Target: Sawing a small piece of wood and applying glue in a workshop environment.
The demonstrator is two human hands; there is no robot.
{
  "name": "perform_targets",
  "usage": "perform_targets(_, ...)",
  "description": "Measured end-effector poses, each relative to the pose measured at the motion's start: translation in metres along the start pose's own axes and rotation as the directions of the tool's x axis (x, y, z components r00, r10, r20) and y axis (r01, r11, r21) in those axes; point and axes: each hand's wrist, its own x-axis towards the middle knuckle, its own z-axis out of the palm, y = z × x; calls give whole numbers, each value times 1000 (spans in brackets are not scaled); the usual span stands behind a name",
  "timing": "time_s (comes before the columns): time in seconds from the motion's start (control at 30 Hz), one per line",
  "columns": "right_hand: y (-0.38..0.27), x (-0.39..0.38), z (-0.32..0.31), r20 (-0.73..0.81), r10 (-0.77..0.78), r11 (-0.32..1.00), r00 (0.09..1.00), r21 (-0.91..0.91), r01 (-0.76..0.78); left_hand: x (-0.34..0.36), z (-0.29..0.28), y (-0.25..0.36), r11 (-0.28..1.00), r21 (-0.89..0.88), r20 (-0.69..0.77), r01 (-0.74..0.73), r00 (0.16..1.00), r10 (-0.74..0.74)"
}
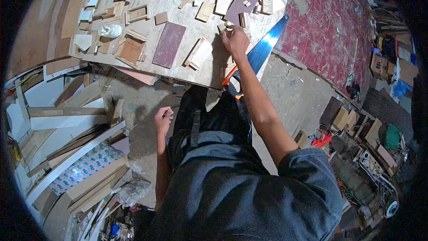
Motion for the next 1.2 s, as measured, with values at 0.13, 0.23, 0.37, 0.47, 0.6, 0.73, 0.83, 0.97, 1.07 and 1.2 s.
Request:
perform_targets(0.13,-31,45,26,12,-214,977,977,-19,214,3,18,25,996,-46,5,71,997,-71)
perform_targets(0.23,-65,92,51,131,-454,890,881,12,457,14,49,46,971,-201,44,128,992,-122)
perform_targets(0.37,-102,127,78,176,-684,700,708,-114,705,46,87,56,983,-184,121,-22,992,45)
perform_targets(0.47,-105,129,92,288,-717,610,634,-181,772,64,112,64,961,-269,64,-68,994,88)
perform_targets(0.6,-99,139,100,332,-713,574,618,-231,786,79,138,77,931,-364,19,15,1000,-8)
perform_targets(0.73,-94,149,87,298,-745,522,596,-296,800,92,154,83,968,-240,-85,-77,995,58)
perform_targets(0.83,-97,129,70,136,-733,653,667,-139,745,96,160,76,946,-211,-209,-247,957,203)
perform_targets(0.97,-60,75,28,-90,-380,903,920,177,391,101,165,68,930,-358,-229,-78,973,-6)
perform_targets(1.07,0,33,4,209,-201,949,957,282,138,94,168,96,865,-500,-114,33,988,-104)
perform_targets(1.2,19,-4,-1,417,-250,954,874,260,148,102,165,91,859,-511,-120,36,986,-113)
